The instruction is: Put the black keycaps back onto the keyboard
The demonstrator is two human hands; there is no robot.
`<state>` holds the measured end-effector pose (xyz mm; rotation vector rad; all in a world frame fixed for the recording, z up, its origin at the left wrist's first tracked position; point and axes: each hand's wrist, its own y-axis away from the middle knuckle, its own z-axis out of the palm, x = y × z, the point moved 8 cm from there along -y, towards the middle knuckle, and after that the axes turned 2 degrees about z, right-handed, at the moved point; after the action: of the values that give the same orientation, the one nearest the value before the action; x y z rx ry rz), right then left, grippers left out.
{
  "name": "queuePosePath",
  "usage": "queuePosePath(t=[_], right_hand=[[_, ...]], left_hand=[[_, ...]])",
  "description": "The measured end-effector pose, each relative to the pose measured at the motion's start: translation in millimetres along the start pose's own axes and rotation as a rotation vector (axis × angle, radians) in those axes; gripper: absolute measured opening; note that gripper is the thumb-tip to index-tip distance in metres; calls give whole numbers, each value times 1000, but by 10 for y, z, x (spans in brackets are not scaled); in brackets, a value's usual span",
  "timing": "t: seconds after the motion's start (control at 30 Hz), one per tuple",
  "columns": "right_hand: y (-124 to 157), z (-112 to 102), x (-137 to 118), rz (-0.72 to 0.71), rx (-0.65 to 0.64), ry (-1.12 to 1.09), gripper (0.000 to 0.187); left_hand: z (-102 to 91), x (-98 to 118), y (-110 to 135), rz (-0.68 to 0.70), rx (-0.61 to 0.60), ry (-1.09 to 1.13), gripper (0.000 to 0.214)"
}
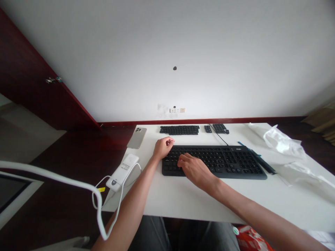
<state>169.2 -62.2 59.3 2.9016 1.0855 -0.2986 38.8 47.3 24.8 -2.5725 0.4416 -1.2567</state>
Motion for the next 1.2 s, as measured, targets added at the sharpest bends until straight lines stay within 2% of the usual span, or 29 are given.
queuePosePath(t=[0.2, 0.33, 0.5, 0.77, 0.87, 1.0, 1.2], right_hand=[[-46, -57, 154, -6, 13, -182, 36], [-132, -111, 219, -123, -9, -370, 34], [-134, -87, 296, -146, 137, -547, 36], [-140, -32, 485, -98, 205, -630, 38], [-143, -85, 649, -59, 254, -615, 35], [-103, -199, 1008, 37, 359, -566, 29], [-25, -243, 1497, 217, 510, -506, 26]], left_hand=[[-1, -1, 0, -12, 2, -3, 17], [0, -1, -2, -40, -8, -17, 17], [10, -19, -5, -47, -13, -5, 19], [20, -28, -5, -30, -1, -3, 21], [-20, -64, -18, -29, 54, 17, 18], [-86, -158, -33, -66, 143, 20, 16], [-109, -247, -127, -141, 159, -74, 29]])
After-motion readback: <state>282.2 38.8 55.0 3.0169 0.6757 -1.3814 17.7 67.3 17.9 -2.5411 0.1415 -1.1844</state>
